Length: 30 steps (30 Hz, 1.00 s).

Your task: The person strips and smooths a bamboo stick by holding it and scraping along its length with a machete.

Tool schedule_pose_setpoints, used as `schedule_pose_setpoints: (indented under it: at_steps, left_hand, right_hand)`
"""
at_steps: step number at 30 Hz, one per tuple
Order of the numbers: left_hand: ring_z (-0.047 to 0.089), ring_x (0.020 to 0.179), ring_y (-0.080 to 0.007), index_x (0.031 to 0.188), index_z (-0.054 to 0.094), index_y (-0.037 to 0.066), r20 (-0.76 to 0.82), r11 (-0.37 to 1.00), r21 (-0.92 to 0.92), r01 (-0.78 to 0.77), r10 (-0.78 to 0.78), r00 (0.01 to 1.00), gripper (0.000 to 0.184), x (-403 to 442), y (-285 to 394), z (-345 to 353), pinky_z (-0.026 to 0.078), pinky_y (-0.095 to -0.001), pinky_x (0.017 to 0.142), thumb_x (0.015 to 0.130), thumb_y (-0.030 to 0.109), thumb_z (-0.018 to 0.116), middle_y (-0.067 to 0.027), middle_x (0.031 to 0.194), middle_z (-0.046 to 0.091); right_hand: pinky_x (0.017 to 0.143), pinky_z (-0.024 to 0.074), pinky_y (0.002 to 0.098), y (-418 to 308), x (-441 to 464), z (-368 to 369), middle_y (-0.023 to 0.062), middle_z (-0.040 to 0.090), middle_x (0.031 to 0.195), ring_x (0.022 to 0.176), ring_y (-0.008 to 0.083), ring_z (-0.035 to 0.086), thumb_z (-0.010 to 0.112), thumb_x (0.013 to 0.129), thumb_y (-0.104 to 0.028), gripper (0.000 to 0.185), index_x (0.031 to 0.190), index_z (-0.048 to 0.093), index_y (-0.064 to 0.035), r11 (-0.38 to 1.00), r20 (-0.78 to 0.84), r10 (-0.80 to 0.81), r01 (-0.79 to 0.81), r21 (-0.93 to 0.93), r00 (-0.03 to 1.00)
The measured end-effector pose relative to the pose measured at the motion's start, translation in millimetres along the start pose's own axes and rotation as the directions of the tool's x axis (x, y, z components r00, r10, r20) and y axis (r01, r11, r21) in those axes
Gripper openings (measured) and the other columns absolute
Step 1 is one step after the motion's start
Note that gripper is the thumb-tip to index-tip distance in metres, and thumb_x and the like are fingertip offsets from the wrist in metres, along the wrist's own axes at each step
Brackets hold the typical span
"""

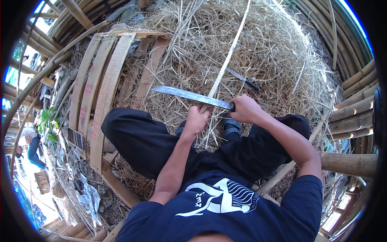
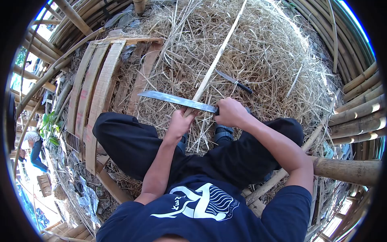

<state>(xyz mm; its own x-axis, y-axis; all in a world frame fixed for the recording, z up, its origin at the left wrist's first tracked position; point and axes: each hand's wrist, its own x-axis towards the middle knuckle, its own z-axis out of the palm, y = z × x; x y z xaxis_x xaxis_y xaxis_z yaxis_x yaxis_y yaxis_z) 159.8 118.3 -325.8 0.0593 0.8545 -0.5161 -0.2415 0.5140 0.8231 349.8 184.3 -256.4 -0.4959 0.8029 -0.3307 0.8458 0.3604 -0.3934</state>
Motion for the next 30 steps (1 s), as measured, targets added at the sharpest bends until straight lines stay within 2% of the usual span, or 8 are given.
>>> schedule_pose_setpoints:
  at_steps: [2,9,15,17,20,22,26,30]
  left_hand:
    - [0.043,0.045,-0.0042,0.096,0.064,0.001,-0.106,0.912,0.185,-0.367,0.39,0.915,0.012,9.6,-11.9,0.2,0.031,-0.0245,0.041,0.089,0.01,0.066,0.0039,0.064,0.056]
    - [0.063,0.083,-0.0135,0.098,0.065,-0.006,-0.097,0.984,0.135,-0.115,0.128,0.987,0.019,1.6,-6.7,-6.6,0.048,-0.0299,0.074,0.084,0.007,0.066,-0.0096,0.089,0.069]
    - [0.056,0.065,-0.0098,0.098,0.066,-0.004,-0.107,0.875,0.358,-0.327,0.386,0.916,0.018,-0.4,-14.7,-3.1,0.045,-0.0293,0.06,0.087,0.01,0.065,-0.0058,0.072,0.064]
    - [0.053,0.064,-0.0065,0.099,0.067,-0.003,-0.092,0.888,0.348,-0.302,0.353,0.931,0.017,-4.4,-8.9,-4.1,0.043,-0.0261,0.058,0.087,0.01,0.065,-0.0028,0.073,0.063]
    - [0.043,0.055,-0.0027,0.101,0.066,-0.002,-0.078,0.905,0.348,-0.246,0.29,0.954,0.018,-19.0,-2.4,-6.4,0.036,-0.0239,0.048,0.09,0.011,0.062,0.0006,0.062,0.055]
    - [0.043,0.055,-0.0021,0.104,0.066,-0.002,-0.091,0.885,0.326,-0.332,0.379,0.921,0.02,-24.5,-5.0,-9.6,0.035,-0.0234,0.048,0.09,0.013,0.062,0.0027,0.061,0.053]
    - [0.043,0.054,-0.0028,0.107,0.067,-0.001,-0.107,0.901,0.338,-0.271,0.323,0.94,0.023,-24.8,9.4,-12.5,0.036,-0.0244,0.048,0.089,0.013,0.064,0.0028,0.059,0.053]
    - [0.045,0.054,-0.0038,0.104,0.068,-0.001,-0.168,0.874,0.414,-0.255,0.348,0.922,0.022,-18.8,1.8,-10.1,0.037,-0.0259,0.048,0.088,0.013,0.065,-0.0004,0.06,0.056]
  right_hand:
    - [0.076,0.0541,0.0463,-7.0,-0.8,2.6,0.023,0.066,0.074,0.075,0.0394,0.066,0.06,0.068,-0.017,0.023,0.08,0.07,-0.0018,0.999,0.044,0.037,-0.038,0.02,0.998]
    - [0.077,0.0544,0.0434,1.4,7.6,11.9,0.0209,0.067,0.078,0.078,0.0371,0.066,0.063,0.062,-0.017,0.031,0.088,0.072,-0.004,0.999,0.052,-0.002,0.004,-0.035,0.999]
    - [0.076,0.0547,0.0426,20.6,21.0,17.2,0.0196,0.067,0.076,0.078,0.0365,0.066,0.065,0.059,-0.019,0.03,0.084,0.072,-0.0044,0.992,-0.01,-0.039,0.038,-0.119,0.999]
    - [0.075,0.055,0.0424,23.0,22.8,11.8,0.0192,0.068,0.077,0.076,0.0358,0.067,0.064,0.06,-0.018,0.024,0.079,0.072,-0.0048,0.987,-0.039,-0.013,0.007,-0.162,0.999]
    - [0.076,0.0554,0.0412,44.5,34.6,-8.4,0.0201,0.068,0.078,0.075,0.0332,0.068,0.061,0.069,-0.019,0.023,0.081,0.072,-0.0025,0.954,-0.064,0.299,-0.3,-0.008,0.952]
    - [0.072,0.0558,0.0409,72.7,42.2,-25.4,0.0227,0.068,0.077,0.072,0.0327,0.069,0.061,0.072,-0.019,0.027,0.08,0.07,0.0044,0.875,-0.184,0.481,-0.458,0.157,0.857]
    - [0.067,0.0559,0.0406,84.8,30.2,-22.4,0.027,0.065,0.07,0.065,0.0349,0.068,0.06,0.071,-0.017,0.029,0.083,0.069,0.0078,0.905,-0.228,0.41,-0.364,0.219,0.883]
    - [0.078,0.0552,0.0418,37.3,11.1,10.8,0.0228,0.068,0.081,0.075,0.0373,0.067,0.061,0.066,-0.015,0.033,0.095,0.073,-0.0044,0.975,0.003,0.197,-0.196,0.104,0.98]
